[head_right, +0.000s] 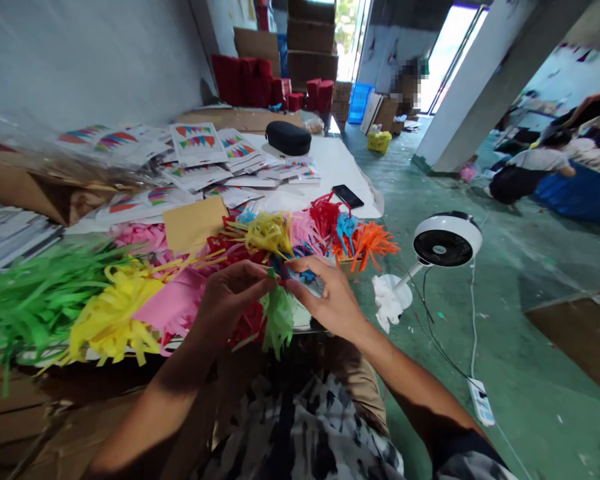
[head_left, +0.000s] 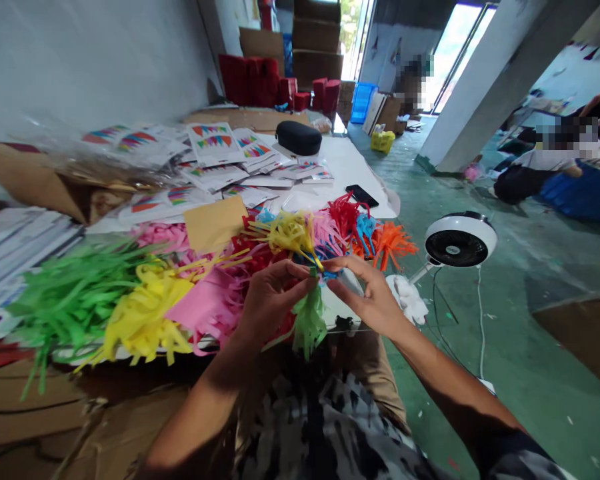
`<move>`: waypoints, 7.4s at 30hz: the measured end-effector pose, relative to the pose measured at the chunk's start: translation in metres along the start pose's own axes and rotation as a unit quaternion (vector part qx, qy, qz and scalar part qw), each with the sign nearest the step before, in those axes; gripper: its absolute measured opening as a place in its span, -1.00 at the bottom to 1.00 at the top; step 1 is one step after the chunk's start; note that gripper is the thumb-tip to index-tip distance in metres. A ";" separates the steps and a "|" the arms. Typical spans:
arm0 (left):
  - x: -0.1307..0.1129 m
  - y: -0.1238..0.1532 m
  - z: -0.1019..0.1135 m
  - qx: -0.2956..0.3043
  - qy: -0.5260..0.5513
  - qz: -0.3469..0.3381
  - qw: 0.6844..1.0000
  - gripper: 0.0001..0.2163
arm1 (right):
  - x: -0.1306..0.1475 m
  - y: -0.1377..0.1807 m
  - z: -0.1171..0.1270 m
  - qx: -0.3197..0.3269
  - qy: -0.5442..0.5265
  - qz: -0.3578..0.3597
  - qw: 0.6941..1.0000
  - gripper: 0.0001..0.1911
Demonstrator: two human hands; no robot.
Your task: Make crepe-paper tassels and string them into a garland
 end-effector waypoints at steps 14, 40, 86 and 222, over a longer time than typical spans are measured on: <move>0.028 0.018 0.007 -0.036 0.042 0.092 0.994 -0.73 | 0.010 -0.036 -0.016 -0.020 0.002 0.071 0.997 -0.79; 0.048 0.030 0.050 -0.131 0.080 0.123 0.980 -0.71 | -0.105 -0.236 -0.032 0.025 0.412 -0.106 0.905 -0.73; -0.004 0.061 0.003 -0.107 -0.182 -0.097 0.973 -0.96 | 0.042 -0.007 -0.018 0.122 0.064 0.067 0.988 -0.98; -0.023 0.010 -0.020 0.103 -0.391 -0.190 0.895 -0.93 | -0.032 0.060 0.003 0.170 -0.118 -0.221 0.953 -0.69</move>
Point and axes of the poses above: each hand's wrist, its own y-axis away from the middle knuckle, its own z-axis out of the back of the hand, x = y × z, the point moved 6 cm from there along -y, towards the middle knuckle, and after that the axes turned 1 degree about z, right-handed, at the moved point
